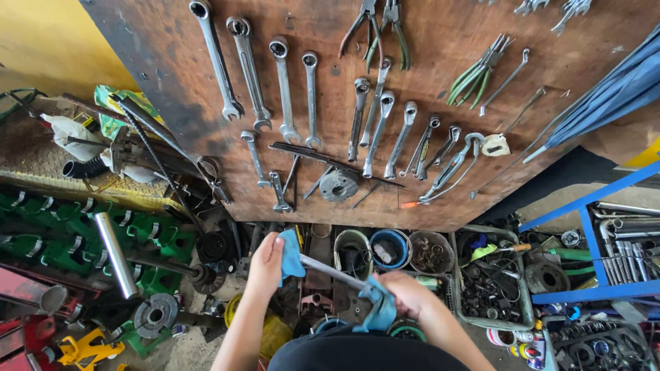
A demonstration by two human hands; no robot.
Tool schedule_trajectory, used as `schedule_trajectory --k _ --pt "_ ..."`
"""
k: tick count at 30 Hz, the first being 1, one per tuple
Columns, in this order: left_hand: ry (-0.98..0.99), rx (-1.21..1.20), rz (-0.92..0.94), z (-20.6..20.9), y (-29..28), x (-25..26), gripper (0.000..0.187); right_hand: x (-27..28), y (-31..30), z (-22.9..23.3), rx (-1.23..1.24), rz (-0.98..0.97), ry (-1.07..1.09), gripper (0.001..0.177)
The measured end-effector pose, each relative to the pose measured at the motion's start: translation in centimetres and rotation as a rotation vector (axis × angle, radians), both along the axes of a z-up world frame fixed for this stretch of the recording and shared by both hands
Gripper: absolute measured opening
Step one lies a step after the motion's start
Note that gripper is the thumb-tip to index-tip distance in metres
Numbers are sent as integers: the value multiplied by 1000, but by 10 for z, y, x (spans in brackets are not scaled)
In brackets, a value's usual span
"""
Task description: The person wipes several wrenches with a blue cloth in a workshop. They pick up each wrench from a wall-mounted tool rack, wipe it thoroughly, and return it to the rack.
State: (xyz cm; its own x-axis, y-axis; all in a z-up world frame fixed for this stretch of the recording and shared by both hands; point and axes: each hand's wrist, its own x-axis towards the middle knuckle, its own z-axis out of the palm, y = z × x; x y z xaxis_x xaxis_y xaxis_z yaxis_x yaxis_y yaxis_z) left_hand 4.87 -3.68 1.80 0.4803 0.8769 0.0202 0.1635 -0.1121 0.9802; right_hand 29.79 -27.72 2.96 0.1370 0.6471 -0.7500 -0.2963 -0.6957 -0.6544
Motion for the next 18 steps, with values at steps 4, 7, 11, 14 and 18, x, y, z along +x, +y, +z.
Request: schedule_trajectory --k 4,7,11,14,18 --pt "-45 -44 -38 -31 -36 11 32 23 10 18 -130 -275 -260 42" --pt "16 -165 -7 -53 -67 28 37 43 5 -9 228 -666 13 44" --pt "-35 -285 89 -44 -79 41 29 25 11 -13 698 -811 253 40" --pt "20 -337 107 -37 -65 32 28 11 8 -10 636 -804 270 34" --pt "67 -80 52 -37 -23 12 32 10 -1 -7 265 -546 231 37"
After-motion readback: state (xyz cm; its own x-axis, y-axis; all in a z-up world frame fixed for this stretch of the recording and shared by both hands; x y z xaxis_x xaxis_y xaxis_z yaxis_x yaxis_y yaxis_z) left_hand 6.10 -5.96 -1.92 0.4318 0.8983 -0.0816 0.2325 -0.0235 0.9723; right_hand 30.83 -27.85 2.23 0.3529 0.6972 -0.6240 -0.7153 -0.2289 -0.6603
